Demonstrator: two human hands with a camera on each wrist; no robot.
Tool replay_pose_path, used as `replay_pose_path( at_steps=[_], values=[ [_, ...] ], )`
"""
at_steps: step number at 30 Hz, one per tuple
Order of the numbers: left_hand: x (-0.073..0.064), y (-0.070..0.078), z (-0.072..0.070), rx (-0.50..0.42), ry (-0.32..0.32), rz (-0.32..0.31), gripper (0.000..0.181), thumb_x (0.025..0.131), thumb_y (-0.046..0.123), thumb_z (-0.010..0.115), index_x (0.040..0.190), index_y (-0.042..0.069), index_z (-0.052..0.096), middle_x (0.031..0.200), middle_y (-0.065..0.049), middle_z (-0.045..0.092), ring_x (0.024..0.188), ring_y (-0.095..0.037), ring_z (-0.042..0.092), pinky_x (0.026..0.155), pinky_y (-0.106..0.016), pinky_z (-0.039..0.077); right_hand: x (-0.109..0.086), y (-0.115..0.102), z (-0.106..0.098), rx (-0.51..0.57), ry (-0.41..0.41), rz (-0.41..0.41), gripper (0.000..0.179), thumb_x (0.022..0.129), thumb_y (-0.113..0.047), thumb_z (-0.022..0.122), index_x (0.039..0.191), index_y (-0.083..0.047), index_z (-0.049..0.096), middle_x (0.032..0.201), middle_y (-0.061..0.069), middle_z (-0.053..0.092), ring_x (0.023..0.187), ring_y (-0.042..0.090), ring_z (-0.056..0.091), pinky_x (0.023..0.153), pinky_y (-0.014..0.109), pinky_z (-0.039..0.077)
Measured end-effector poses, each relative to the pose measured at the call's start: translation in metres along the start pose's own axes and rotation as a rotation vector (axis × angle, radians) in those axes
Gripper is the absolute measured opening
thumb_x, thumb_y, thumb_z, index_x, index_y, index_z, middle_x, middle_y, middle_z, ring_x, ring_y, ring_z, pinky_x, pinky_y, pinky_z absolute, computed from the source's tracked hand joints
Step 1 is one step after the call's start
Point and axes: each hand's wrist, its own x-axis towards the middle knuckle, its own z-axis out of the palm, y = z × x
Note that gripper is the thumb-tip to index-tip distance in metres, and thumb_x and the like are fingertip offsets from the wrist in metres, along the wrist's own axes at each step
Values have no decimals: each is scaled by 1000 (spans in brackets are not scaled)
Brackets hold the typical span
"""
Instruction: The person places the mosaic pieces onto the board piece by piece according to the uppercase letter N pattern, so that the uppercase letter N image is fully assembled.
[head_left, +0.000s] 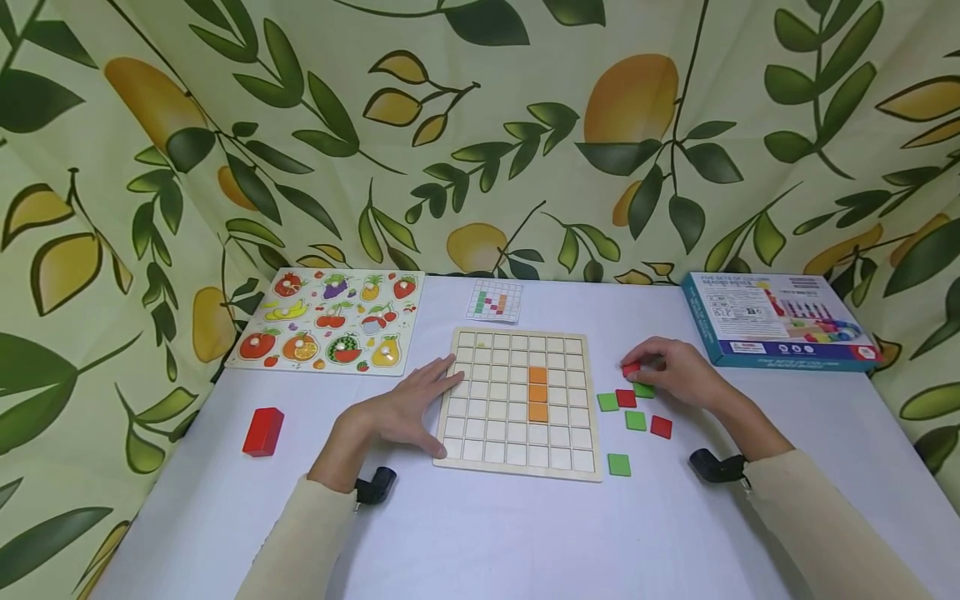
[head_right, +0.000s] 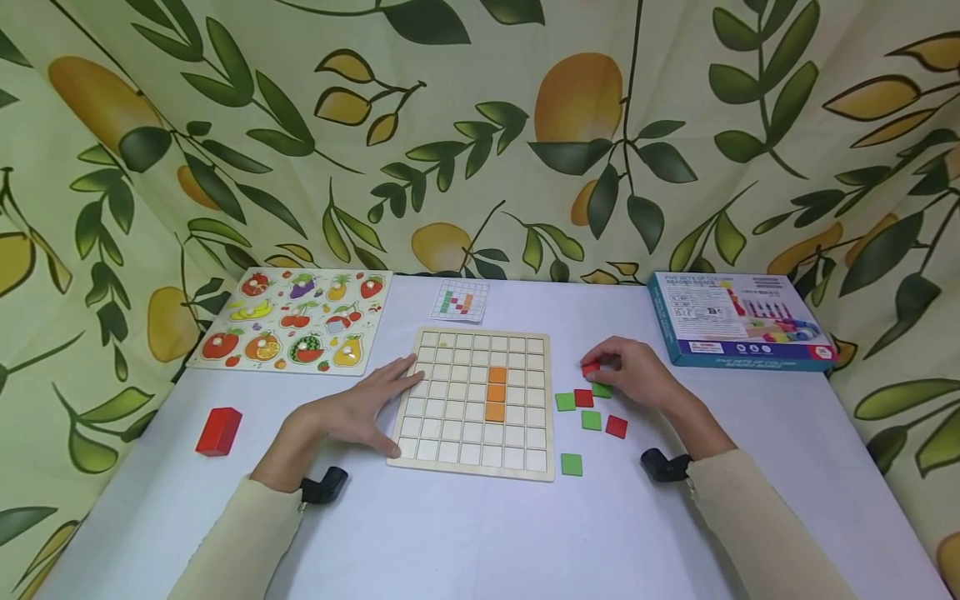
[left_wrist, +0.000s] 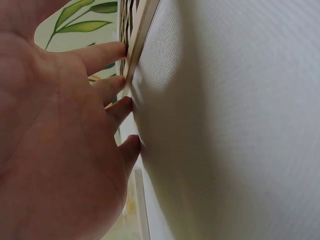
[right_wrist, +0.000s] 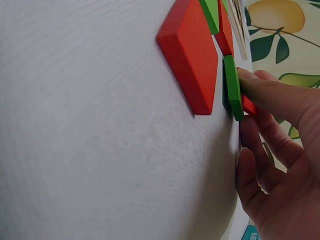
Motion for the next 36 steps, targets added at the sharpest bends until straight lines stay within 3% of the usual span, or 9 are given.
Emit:
replay_pose_path(
  at_steps=[11,19,24,36],
  values=[
    [0,0,2,-7,-8,-12,113,71,36,89,163,18,26,176,-3,2,163,-31,2,129,-62,16,-2,4,-1,-1,23,-61,18,90,-10,77,108,-12,80,108,9,74,96,20,63,75,12,52],
    [0,3,1,-5,-13,-18,113,71,35,88,163,17,26,176,-3,1,163,-31,2,130,-61,13,-2,2,-5,29,11,-2,23,91,-18,77,112,-10,80,115,13,73,107,27,65,74,13,55],
    [-1,5,1,0,-16,-26,114,71,35,89,163,17,26,176,-3,1,163,-31,2,130,-61,14,-6,-4,-8,48,-6,-13,29,89,-23,80,115,-11,79,120,13,72,109,28,64,73,15,55],
    [0,4,0,-2,2,-25,119,65,40,93,162,16,28,176,-3,3,163,-31,2,130,-61,14,-13,-41,-6,123,-60,-160,32,88,-11,79,120,-7,76,125,14,71,115,32,65,81,12,58]
  ],
)
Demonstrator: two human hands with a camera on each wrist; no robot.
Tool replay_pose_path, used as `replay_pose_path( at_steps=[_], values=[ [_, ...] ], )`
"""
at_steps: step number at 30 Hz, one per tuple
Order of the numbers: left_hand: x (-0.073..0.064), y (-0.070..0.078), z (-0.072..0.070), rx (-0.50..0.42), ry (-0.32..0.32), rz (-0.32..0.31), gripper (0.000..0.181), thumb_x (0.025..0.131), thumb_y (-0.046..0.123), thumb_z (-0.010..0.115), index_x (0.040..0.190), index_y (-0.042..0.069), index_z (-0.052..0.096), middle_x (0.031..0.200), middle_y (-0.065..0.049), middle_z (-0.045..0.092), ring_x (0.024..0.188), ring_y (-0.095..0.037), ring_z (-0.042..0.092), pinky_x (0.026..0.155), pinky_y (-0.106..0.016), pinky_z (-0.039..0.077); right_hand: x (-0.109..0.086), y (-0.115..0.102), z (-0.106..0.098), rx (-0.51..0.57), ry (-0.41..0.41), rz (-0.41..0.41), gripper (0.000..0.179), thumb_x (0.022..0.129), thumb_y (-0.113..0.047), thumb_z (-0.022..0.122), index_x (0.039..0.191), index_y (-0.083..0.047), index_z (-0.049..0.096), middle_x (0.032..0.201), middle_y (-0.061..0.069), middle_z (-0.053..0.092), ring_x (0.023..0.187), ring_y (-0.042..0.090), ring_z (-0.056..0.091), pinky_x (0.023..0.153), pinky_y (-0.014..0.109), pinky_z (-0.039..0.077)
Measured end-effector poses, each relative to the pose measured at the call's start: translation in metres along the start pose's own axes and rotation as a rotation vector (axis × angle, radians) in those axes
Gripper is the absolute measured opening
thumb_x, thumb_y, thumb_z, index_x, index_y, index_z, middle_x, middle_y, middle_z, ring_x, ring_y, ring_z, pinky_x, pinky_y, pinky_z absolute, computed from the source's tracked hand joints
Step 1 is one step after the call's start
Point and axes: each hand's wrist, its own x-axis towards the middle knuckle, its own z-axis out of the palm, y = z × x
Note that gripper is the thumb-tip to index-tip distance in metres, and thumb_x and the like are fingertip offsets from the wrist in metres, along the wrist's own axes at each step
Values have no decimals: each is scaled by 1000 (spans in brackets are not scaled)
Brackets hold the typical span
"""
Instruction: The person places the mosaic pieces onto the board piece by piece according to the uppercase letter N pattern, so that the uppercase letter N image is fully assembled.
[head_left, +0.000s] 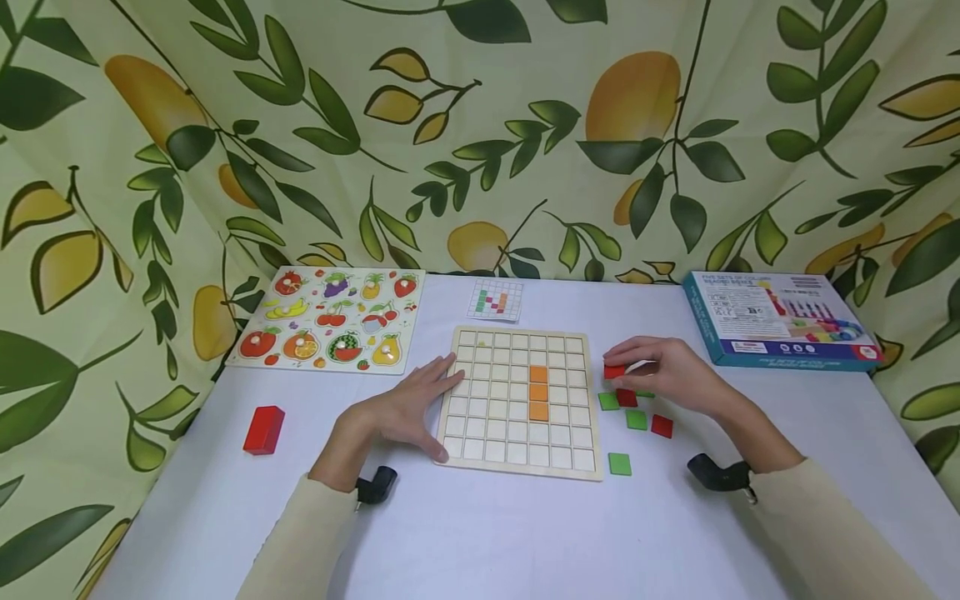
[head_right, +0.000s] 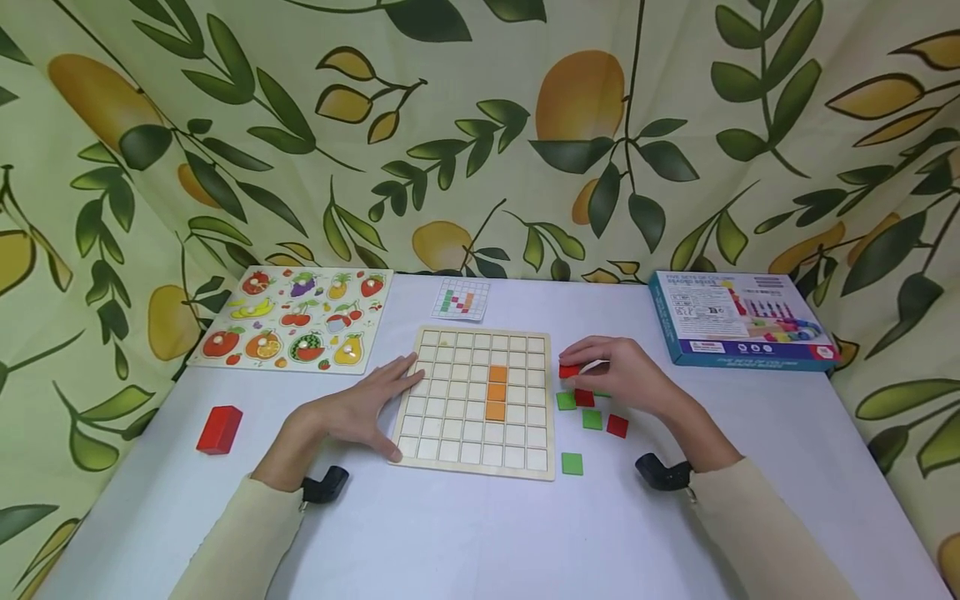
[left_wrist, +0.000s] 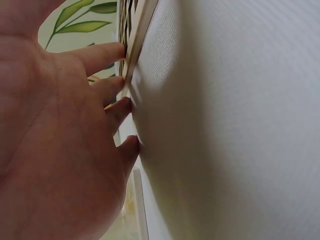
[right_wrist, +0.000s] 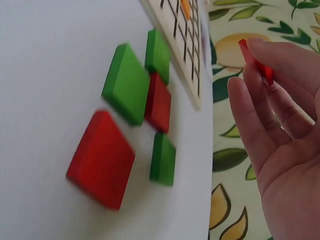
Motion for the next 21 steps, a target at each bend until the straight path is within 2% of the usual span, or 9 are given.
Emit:
replay_pose_path(
  at_steps=[7,17,21],
  values=[
    [1,-1,0,-5,5,-1,118,66,38,93,162,16,29,176,-3,4,163,-31,3,130,-62,15,-1,-19,11,33,7,-45,29,87,-14,81,116,-10,78,122,9,72,116,30,63,78,16,60],
    [0,0,-2,-5,7,-2,118,66,37,94,163,19,28,176,-1,4,164,-30,3,130,-61,18,-4,-34,36,76,-5,-76,23,82,-14,85,104,-20,82,112,1,75,107,7,64,84,17,60],
    [0,1,-1,-10,25,-12,117,65,38,95,162,20,30,176,0,6,164,-29,4,130,-59,19,-5,-37,47,74,-24,-89,21,80,-15,87,100,-21,83,110,-2,75,108,9,64,87,22,61]
  ],
)
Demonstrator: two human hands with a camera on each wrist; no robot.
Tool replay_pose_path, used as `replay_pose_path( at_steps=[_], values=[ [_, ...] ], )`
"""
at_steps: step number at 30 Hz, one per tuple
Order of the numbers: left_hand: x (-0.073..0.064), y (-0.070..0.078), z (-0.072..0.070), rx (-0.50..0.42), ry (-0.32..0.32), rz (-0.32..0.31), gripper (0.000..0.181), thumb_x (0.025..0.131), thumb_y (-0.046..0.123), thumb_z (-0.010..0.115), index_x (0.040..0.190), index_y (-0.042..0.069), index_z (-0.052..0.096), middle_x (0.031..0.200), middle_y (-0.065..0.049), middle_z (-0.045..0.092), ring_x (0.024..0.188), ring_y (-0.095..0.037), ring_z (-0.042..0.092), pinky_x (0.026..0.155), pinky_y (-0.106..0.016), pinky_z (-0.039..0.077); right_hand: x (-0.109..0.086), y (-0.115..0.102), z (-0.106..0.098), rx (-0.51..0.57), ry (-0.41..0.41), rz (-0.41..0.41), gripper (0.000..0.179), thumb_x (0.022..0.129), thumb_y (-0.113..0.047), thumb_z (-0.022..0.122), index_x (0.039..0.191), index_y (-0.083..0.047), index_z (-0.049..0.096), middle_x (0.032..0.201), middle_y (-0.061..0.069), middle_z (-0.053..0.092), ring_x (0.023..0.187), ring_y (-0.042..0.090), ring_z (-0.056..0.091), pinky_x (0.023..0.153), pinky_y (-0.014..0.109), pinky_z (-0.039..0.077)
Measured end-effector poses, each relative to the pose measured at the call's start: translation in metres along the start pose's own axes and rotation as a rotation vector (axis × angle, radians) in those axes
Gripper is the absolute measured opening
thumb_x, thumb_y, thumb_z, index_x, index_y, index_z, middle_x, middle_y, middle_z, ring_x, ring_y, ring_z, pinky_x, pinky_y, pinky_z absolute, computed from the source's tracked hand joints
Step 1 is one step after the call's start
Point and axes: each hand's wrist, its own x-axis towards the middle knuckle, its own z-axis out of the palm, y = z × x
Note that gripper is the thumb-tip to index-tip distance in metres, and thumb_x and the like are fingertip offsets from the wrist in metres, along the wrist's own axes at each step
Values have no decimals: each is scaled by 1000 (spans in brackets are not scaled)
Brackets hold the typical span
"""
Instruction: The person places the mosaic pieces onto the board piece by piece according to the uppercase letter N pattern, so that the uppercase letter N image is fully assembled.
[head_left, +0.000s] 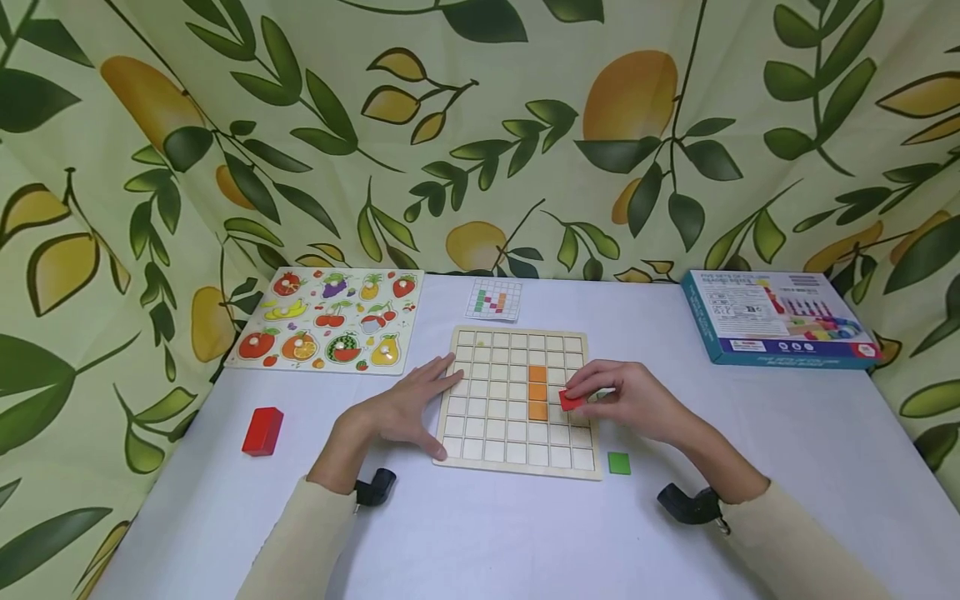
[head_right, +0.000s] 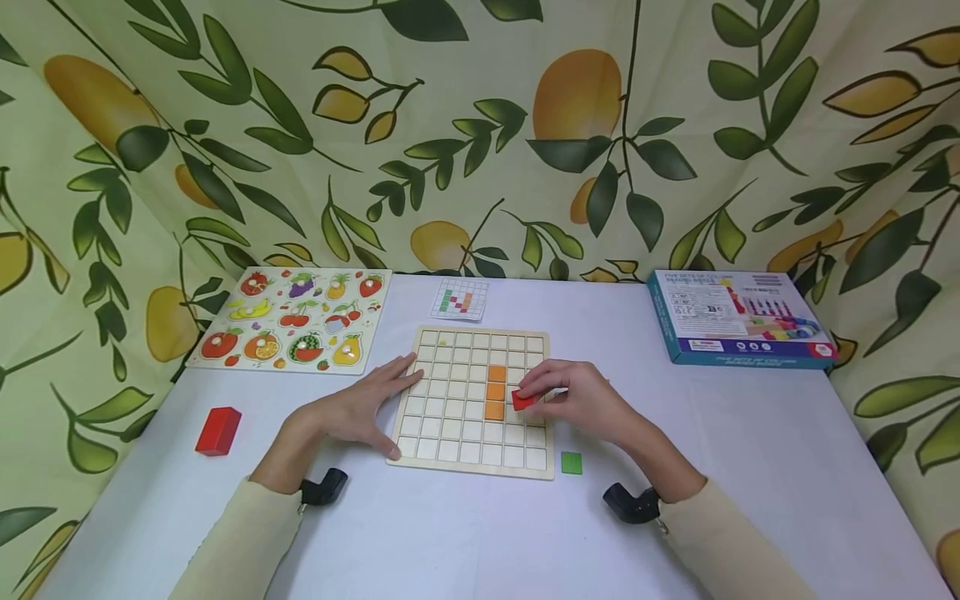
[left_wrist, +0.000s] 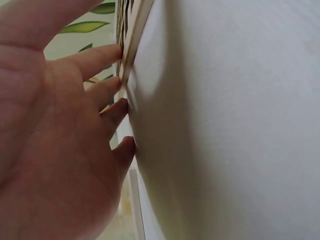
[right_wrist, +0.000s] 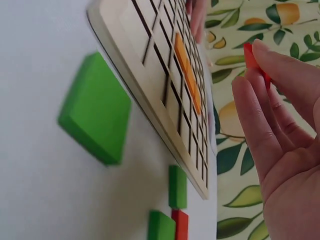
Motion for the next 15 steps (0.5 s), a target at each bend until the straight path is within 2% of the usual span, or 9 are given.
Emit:
replay_pose_path(
  at_steps=[8,15],
  values=[
    [1,2,4,2,31,-11,117,65,40,95,161,21,33,175,1,8,163,-29,6,129,-60,20,-1,-1,23,34,-34,-29,22,81,-13,86,102,-18,83,113,-1,75,111,19,66,83,20,61],
    [1,3,4,1,28,-22,117,64,38,96,161,21,33,175,1,9,163,-29,6,129,-61,20,-1,-1,38,-36,-22,0,22,81,-22,87,103,-23,82,110,-9,75,110,17,66,85,19,58]
  ],
)
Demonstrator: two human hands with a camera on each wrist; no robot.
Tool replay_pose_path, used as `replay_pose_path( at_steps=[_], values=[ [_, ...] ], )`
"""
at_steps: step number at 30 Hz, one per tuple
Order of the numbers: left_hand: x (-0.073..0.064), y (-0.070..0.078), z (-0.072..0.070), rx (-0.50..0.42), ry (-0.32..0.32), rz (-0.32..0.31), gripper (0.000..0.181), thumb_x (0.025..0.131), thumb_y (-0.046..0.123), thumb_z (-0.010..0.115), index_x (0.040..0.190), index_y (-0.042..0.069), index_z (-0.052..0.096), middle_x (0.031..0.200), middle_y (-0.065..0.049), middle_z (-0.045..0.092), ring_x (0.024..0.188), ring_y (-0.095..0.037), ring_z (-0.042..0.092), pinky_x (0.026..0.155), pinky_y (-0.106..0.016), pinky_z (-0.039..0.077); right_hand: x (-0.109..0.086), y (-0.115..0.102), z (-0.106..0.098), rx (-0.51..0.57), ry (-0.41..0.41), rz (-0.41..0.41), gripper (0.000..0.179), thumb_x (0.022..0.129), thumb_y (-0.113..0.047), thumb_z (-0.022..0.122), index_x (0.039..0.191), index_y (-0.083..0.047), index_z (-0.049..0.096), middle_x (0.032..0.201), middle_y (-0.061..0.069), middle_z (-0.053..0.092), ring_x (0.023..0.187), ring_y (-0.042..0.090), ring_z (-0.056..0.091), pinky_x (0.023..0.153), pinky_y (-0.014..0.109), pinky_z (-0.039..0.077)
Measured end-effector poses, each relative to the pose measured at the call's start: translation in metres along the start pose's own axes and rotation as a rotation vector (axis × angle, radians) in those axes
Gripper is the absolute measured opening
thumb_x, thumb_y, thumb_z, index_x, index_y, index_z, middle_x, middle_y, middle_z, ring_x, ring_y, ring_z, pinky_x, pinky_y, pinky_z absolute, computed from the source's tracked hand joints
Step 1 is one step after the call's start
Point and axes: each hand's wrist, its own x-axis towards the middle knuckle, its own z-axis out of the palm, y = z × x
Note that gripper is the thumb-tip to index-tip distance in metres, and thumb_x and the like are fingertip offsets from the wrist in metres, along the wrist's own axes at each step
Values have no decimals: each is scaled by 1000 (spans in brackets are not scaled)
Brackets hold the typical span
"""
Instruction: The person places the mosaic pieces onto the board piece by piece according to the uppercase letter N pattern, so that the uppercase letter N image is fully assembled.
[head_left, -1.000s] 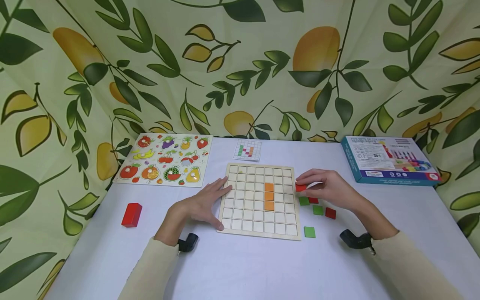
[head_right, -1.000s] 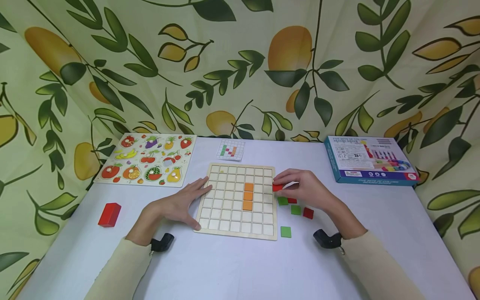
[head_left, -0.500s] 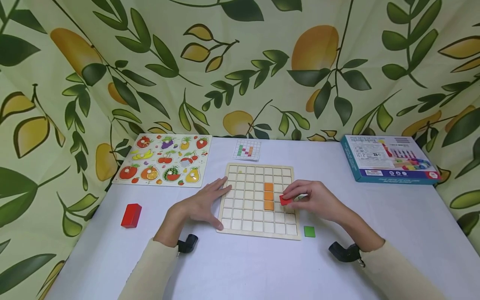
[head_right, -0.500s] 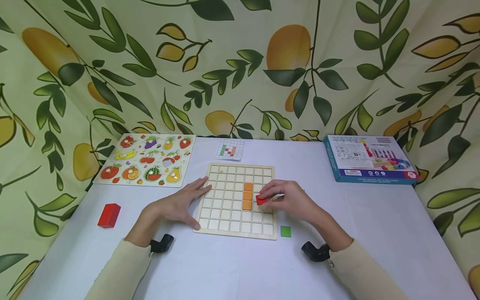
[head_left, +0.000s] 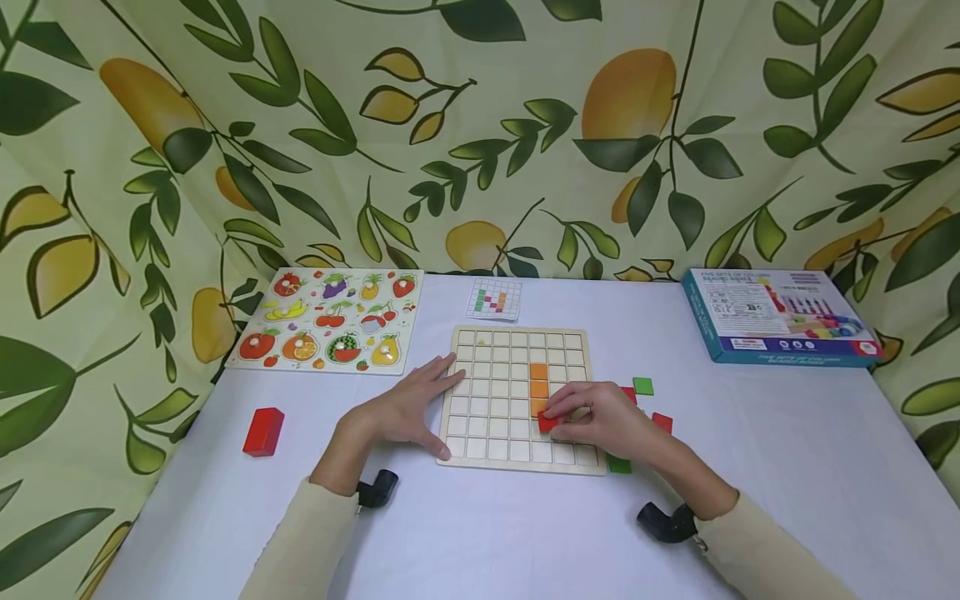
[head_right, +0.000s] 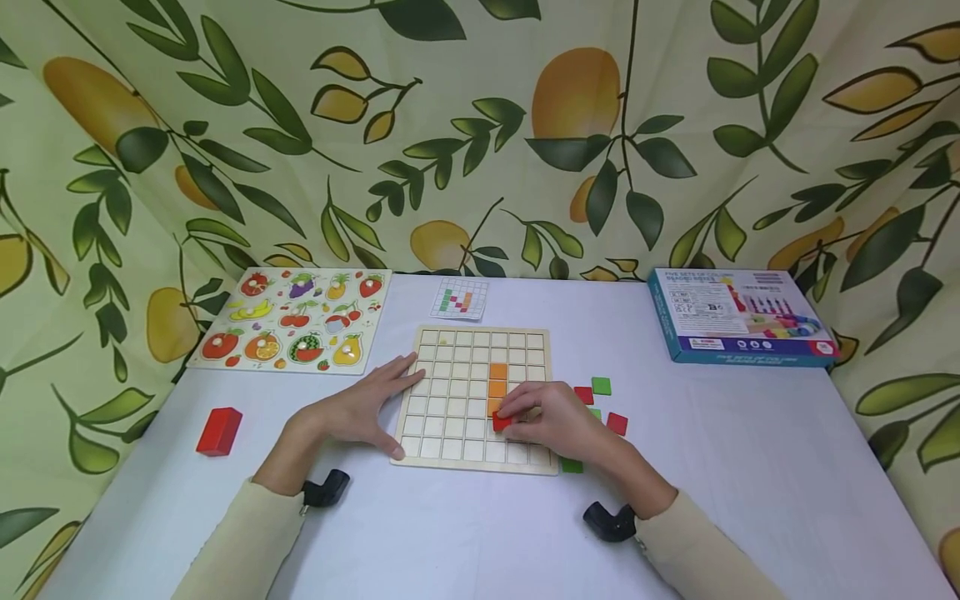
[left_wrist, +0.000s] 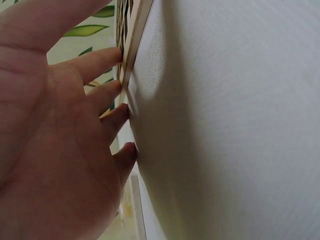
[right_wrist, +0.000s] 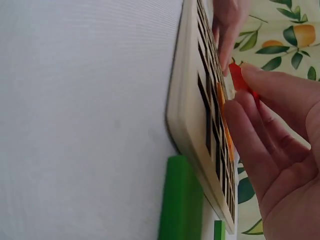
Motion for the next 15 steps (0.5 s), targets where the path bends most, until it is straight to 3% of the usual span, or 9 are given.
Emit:
replay_pose_path(
  at_steps=[15],
  values=[
    [1,0,0,-5,-9,-5,116,65,38,95,161,22,32,176,1,8,163,-29,5,129,-61,20,4,0,12,-25,-15,-52,19,81,-22,87,99,-22,82,105,-8,76,99,10,65,71,17,57]
  ],
)
